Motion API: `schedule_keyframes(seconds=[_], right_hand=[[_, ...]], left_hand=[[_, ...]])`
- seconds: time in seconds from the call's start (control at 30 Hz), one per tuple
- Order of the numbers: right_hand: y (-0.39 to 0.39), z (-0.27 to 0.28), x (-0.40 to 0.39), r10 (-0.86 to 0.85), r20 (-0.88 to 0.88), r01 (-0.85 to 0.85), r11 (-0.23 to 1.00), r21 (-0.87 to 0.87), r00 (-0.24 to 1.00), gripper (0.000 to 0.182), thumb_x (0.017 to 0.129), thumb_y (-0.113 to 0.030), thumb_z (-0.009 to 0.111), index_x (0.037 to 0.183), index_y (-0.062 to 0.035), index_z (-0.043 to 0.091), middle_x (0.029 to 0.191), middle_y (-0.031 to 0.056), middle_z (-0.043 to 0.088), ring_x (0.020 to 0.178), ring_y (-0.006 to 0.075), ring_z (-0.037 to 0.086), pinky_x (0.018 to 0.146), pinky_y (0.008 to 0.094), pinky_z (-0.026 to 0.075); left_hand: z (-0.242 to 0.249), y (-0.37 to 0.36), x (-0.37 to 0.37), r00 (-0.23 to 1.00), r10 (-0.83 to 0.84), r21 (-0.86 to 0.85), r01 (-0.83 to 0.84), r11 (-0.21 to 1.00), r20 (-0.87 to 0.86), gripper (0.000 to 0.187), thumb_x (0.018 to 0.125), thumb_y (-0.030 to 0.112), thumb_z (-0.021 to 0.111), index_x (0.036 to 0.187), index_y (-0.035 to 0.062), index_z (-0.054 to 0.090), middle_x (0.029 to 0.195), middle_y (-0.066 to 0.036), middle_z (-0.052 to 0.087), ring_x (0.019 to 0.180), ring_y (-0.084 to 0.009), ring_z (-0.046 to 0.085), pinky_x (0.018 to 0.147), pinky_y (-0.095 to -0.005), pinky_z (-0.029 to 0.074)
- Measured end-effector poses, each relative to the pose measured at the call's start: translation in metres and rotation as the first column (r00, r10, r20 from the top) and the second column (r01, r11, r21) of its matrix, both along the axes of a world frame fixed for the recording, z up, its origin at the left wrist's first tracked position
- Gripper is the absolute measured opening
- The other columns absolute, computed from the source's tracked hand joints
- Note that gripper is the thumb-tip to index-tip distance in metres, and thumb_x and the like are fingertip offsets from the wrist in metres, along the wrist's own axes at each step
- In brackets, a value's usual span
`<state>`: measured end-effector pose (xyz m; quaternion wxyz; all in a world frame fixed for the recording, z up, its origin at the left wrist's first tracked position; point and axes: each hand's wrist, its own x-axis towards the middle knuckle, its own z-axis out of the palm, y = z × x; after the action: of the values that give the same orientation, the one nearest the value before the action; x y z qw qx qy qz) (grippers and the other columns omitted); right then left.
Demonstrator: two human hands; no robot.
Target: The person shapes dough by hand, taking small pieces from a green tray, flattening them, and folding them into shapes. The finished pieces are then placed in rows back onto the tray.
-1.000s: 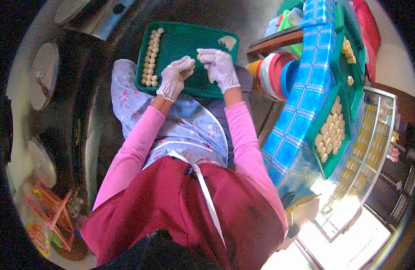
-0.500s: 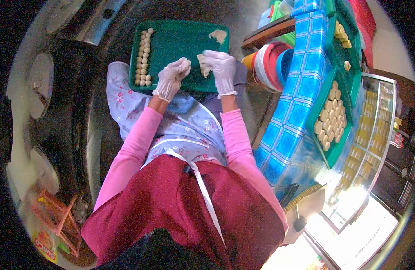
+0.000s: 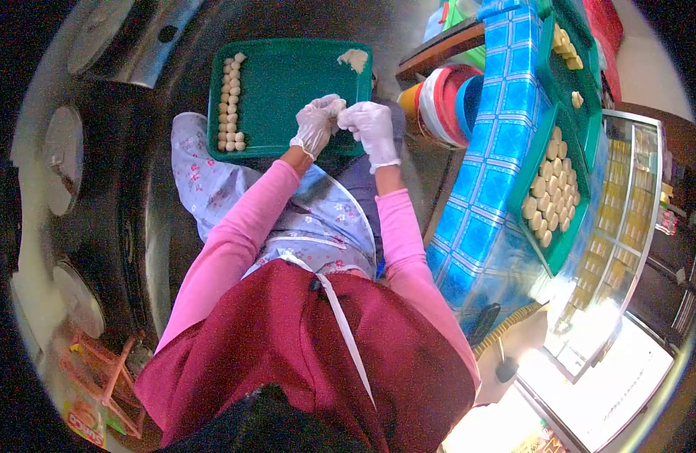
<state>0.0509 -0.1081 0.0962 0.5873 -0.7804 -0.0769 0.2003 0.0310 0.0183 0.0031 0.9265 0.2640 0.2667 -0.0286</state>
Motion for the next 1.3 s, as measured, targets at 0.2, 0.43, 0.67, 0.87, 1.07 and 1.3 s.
schedule_keyframes(seconds=[0.2,0.43,0.67,0.87,1.07,1.3], right_hand=[[0.007,0.035,0.004,-0.118,-0.161,0.134,0.987,0.088,0.98,0.025,0.078,-0.01,0.073,0.098,0.0042,0.07,0.084,0.0063,0.069,0.064,0.0094,0.06,0.054,0.0208,0.044],[0.031,0.015,0.002,-0.095,-0.141,0.1,0.995,0.028,0.985,0.026,0.076,-0.013,0.075,0.097,0.0018,0.071,0.085,0.0062,0.07,0.065,0.0099,0.062,0.057,0.0231,0.048],[0.036,0.027,-0.005,-0.072,-0.07,0.07,0.997,-0.04,0.995,0.012,0.073,-0.016,0.076,0.075,-0.006,0.069,0.072,-0.0001,0.065,0.061,0.0066,0.056,0.054,0.0209,0.043],[0.027,0.011,0.001,-0.041,0.031,0.041,0.999,0.007,0.999,0.013,0.072,-0.013,0.076,0.076,-0.0035,0.069,0.074,0.002,0.066,0.059,0.0083,0.057,0.051,0.0237,0.042],[0.034,0.008,0.001,-0.081,-0.241,0.126,0.976,0.175,0.967,0.016,0.071,-0.01,0.075,0.082,-0.0015,0.067,0.075,0.0066,0.066,0.06,0.0115,0.061,0.052,0.0222,0.047],[0.034,0.007,-0.001,0.067,-0.029,-0.063,0.99,0.124,0.997,0.018,0.073,-0.011,0.072,0.087,0.0009,0.07,0.08,0.0076,0.069,0.064,0.0115,0.062,0.055,0.0234,0.048]], left_hand=[[0.022,0.009,-0.007,0.997,-0.041,0.007,0.04,0.999,0.069,0.023,0.085,0.0,0.063,0.108,-0.0033,0.06,0.094,-0.011,0.067,0.077,-0.0181,0.065,0.067,-0.0276,0.053],[0.052,0.035,-0.03,0.996,0.004,0.153,-0.017,0.988,0.084,0.031,0.087,-0.001,0.06,0.117,-0.0068,0.056,0.112,-0.016,0.064,0.095,-0.0228,0.065,0.083,-0.0313,0.054],[0.054,0.049,-0.036,0.979,-0.104,0.044,0.097,0.994,0.174,0.032,0.088,0.0,0.058,0.119,-0.0079,0.056,0.116,-0.016,0.063,0.096,-0.0223,0.065,0.086,-0.0311,0.053],[0.074,0.048,-0.04,0.967,-0.171,0.104,0.154,0.983,0.19,0.03,0.089,0.003,0.059,0.117,-0.0076,0.058,0.113,-0.013,0.065,0.096,-0.0199,0.065,0.087,-0.0299,0.052],[0.074,0.057,-0.038,0.968,-0.235,0.322,0.194,0.926,0.092,0.029,0.085,0.01,0.067,0.111,-0.0041,0.064,0.101,-0.011,0.069,0.085,-0.0167,0.067,0.078,-0.0267,0.053],[0.071,0.065,-0.04,0.973,-0.232,0.42,0.212,0.883,-0.002,0.021,0.083,0.01,0.069,0.1,-0.0024,0.066,0.092,-0.009,0.07,0.08,-0.0161,0.067,0.074,-0.0272,0.054]])
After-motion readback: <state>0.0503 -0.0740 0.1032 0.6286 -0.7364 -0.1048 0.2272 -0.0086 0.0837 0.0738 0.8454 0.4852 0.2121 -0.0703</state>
